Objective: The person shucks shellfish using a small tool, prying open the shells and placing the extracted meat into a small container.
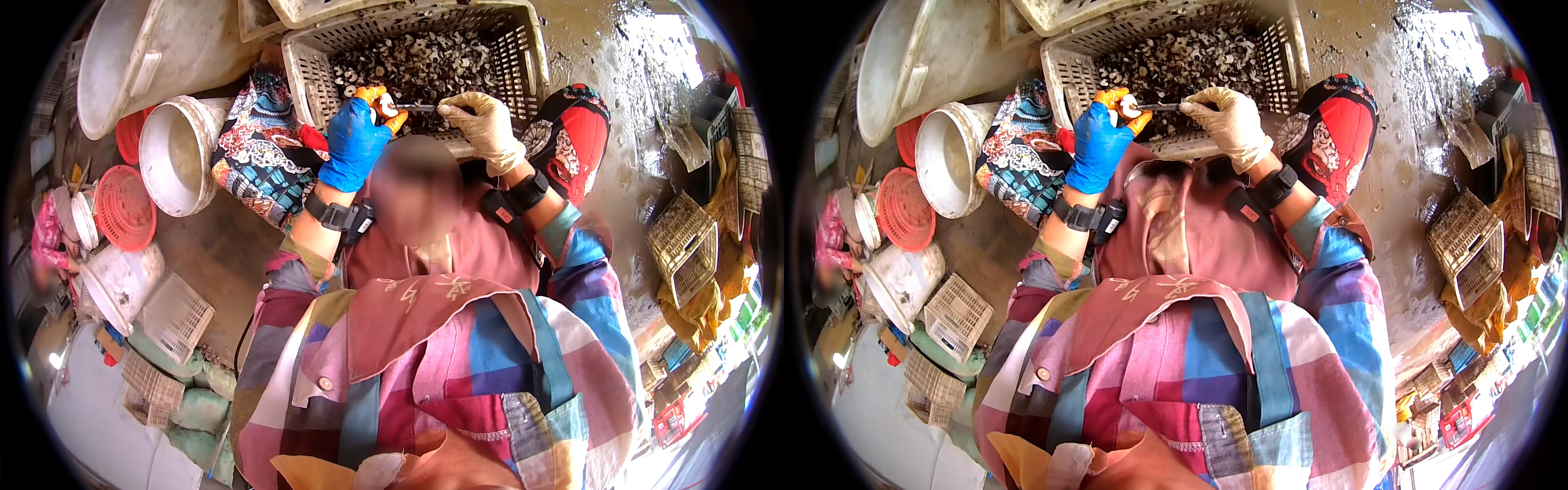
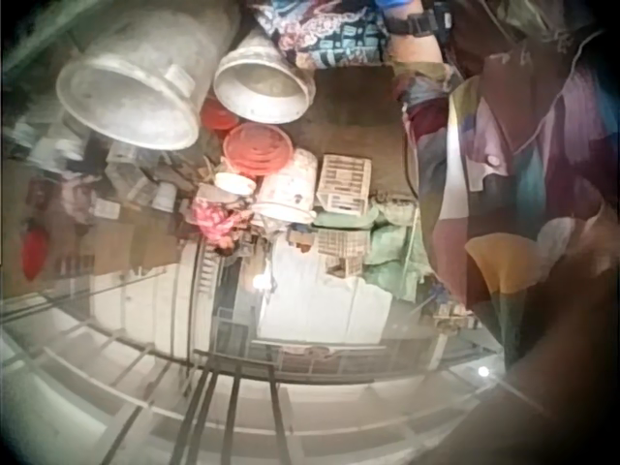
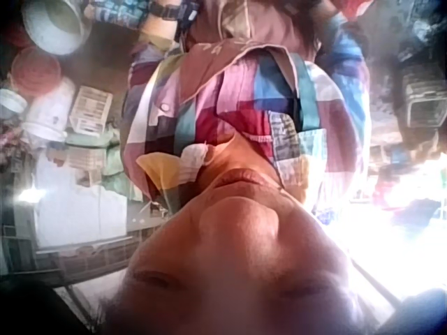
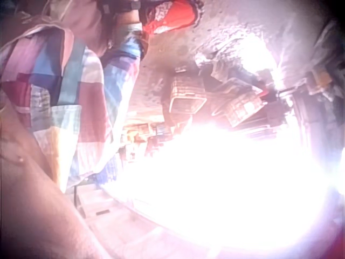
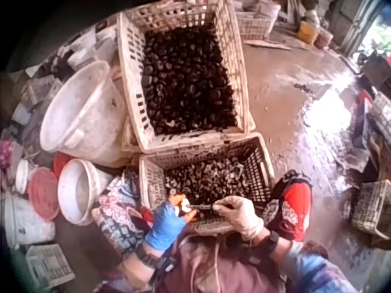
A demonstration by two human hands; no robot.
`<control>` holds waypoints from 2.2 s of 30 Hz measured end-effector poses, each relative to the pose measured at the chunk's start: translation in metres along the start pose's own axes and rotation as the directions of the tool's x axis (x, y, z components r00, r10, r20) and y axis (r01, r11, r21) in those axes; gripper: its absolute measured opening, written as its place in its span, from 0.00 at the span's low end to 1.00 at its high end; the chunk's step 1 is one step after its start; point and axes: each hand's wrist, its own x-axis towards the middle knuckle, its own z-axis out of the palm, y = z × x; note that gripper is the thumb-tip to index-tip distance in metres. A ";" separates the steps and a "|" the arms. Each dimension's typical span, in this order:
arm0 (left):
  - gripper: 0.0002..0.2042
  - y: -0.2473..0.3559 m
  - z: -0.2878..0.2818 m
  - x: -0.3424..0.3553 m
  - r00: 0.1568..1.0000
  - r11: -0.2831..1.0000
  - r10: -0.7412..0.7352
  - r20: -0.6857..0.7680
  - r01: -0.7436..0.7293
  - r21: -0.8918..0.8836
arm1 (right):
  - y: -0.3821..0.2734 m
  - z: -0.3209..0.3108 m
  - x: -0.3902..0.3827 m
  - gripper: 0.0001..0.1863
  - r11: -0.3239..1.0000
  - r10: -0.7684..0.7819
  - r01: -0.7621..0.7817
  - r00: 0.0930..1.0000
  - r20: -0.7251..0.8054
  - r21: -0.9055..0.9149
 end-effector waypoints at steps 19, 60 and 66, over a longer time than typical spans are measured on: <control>0.21 -0.001 0.009 0.013 0.982 0.944 -0.120 -0.148 0.066 -0.324 | -0.005 0.002 0.002 0.09 0.921 0.153 -0.152 0.988 0.026 0.360; 0.20 0.019 0.002 0.009 0.987 0.962 -0.148 0.057 0.157 -0.224 | -0.038 -0.023 0.004 0.08 0.722 -0.548 0.437 0.835 -0.059 -0.536; 0.19 0.019 0.004 0.009 0.999 0.998 -0.029 -0.028 0.030 0.049 | -0.036 -0.018 0.002 0.09 0.785 -0.395 0.302 0.917 -0.062 -0.541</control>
